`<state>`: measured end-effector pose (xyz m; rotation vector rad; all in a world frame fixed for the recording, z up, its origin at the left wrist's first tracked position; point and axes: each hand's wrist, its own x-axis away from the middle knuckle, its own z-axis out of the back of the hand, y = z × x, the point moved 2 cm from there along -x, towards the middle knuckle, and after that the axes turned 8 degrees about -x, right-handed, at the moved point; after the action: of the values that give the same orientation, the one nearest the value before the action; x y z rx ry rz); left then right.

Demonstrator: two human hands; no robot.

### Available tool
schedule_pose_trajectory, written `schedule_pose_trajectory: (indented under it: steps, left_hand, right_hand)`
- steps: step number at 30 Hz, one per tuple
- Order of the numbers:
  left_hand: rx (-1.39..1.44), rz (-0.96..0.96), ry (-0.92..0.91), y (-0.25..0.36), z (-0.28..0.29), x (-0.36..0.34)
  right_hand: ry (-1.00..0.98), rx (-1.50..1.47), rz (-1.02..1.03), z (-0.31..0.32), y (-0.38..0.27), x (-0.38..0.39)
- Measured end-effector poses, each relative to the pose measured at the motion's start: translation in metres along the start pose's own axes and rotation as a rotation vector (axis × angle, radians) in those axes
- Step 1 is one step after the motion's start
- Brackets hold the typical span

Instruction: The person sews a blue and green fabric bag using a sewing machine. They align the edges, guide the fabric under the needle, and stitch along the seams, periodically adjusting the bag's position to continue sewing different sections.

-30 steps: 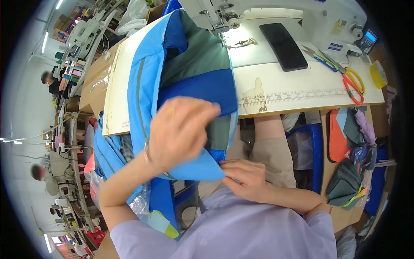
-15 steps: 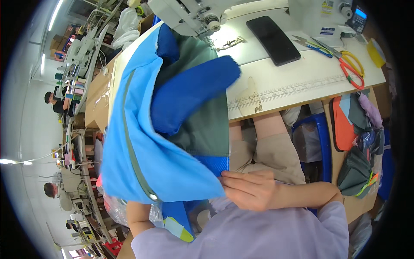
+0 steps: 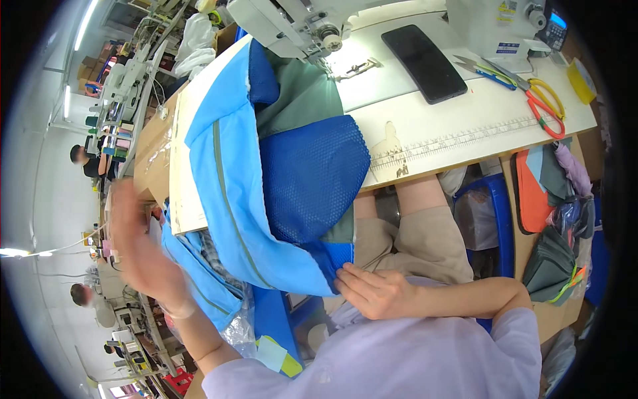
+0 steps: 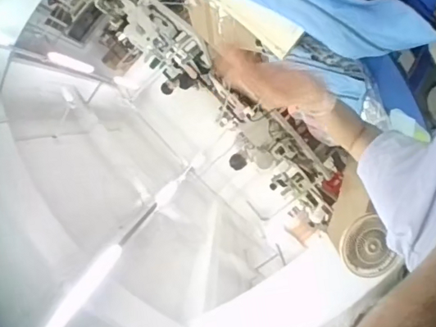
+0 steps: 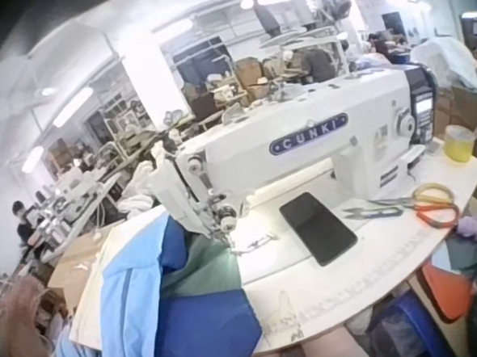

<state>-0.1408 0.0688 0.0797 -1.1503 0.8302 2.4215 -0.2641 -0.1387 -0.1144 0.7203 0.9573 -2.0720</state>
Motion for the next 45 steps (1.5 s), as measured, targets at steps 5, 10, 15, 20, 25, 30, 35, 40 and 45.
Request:
schedule_pose_trajectory:
  steps: [5, 10, 15, 20, 25, 30, 35, 40, 45]
  left_hand:
    - [-0.549, -0.825, -0.693, 0.03, -0.097, 0.104]
    - [-0.326, -0.598, -0.464, 0.014, -0.116, 0.05]
    - [-0.031, -0.278, -0.562, 0.016, -0.086, 0.011]
    - [-0.079, -0.169, -0.977, -0.003, -0.087, 0.052]
    - [0.061, -0.249, -0.966, -0.003, -0.094, 0.035]
    - [0.035, -0.393, -1.04, -0.011, -0.106, 0.049]
    - [-0.014, -0.476, -1.12, -0.009, -0.106, 0.038]
    - [0.107, -0.37, -1.121, -0.013, -0.1, 0.013]
    - [0.188, -0.231, -1.154, -0.018, -0.097, 0.0]
  right_hand:
    - [0.01, 0.004, 0.03, 0.003, -0.004, -0.008]
    - [0.06, 0.013, -0.012, 0.008, -0.003, -0.002]
    - [0.077, 0.014, 0.013, 0.015, -0.003, -0.006]
    - [0.06, -0.041, 0.053, 0.029, -0.007, -0.014]
    - [0.091, -0.053, 0.091, 0.049, -0.011, -0.029]
    - [0.012, -0.123, 0.063, 0.025, 0.003, -0.006]
    - [0.008, -0.132, 0.019, 0.012, 0.016, 0.009]
    - [0.082, -0.196, 0.108, 0.038, 0.005, -0.018]
    - [0.12, -0.198, 0.18, 0.059, 0.0, -0.059]
